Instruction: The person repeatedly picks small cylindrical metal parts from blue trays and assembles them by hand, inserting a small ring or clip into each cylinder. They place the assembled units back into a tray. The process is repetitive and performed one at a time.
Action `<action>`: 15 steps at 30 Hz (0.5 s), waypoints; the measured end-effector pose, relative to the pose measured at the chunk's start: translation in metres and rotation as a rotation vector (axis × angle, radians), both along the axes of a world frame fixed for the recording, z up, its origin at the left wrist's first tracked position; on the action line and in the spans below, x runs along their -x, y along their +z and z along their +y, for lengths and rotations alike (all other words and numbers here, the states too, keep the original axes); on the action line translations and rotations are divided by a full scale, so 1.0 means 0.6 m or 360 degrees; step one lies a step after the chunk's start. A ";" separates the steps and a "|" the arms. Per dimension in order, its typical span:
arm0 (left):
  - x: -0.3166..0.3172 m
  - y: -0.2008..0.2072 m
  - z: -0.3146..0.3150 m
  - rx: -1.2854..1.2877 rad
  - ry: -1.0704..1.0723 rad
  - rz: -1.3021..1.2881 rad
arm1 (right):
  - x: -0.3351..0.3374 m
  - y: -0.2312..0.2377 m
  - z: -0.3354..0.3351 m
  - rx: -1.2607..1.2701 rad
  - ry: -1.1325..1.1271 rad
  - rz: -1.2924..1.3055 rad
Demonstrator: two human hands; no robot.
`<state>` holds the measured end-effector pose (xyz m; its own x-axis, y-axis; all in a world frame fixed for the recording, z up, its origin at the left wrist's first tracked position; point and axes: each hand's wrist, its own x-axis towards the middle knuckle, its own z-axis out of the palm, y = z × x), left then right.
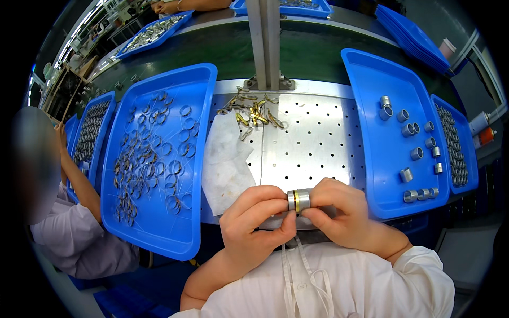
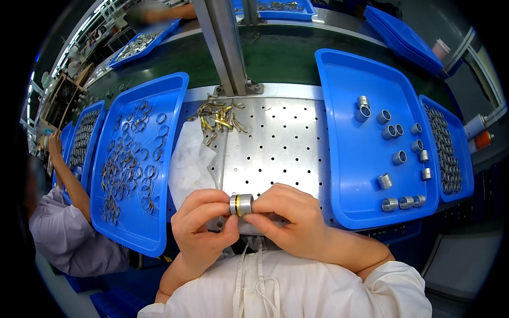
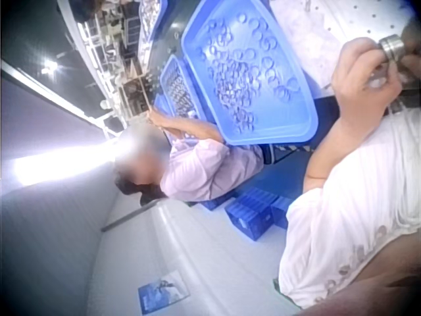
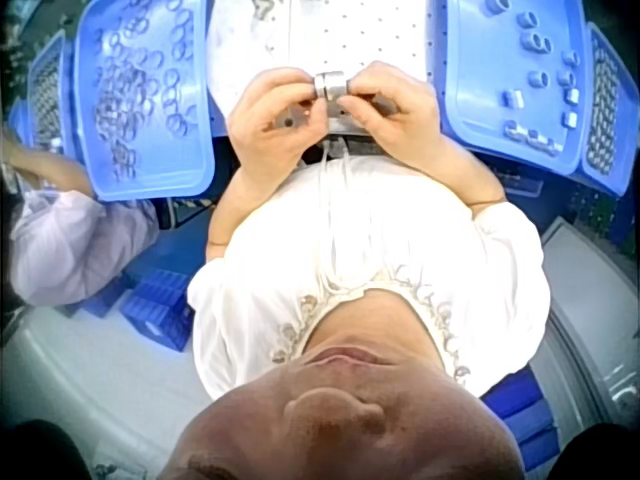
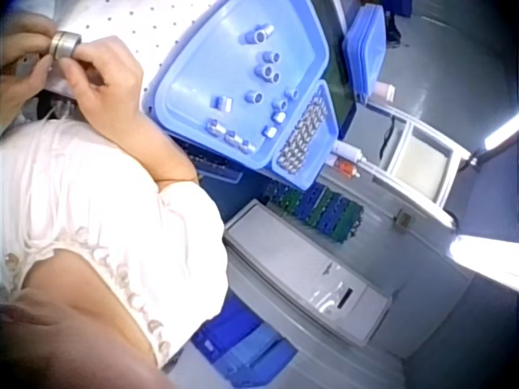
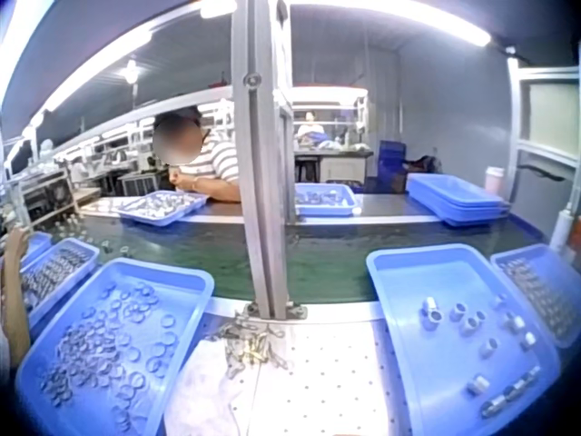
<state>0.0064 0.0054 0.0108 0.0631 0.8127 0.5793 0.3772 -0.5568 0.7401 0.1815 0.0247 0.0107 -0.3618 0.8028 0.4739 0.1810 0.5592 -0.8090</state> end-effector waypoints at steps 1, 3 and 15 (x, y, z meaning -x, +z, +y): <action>0.000 0.000 0.000 0.0023 0.0000 -0.0010 | 0.001 0.000 0.002 -0.0096 -0.0004 -0.0020; -0.003 0.000 0.001 0.0086 0.0022 -0.0088 | 0.003 -0.002 0.005 -0.0288 -0.0013 -0.0057; 0.004 -0.003 0.004 0.0001 0.0014 0.0023 | 0.009 -0.012 0.007 -0.0691 -0.0086 -0.0157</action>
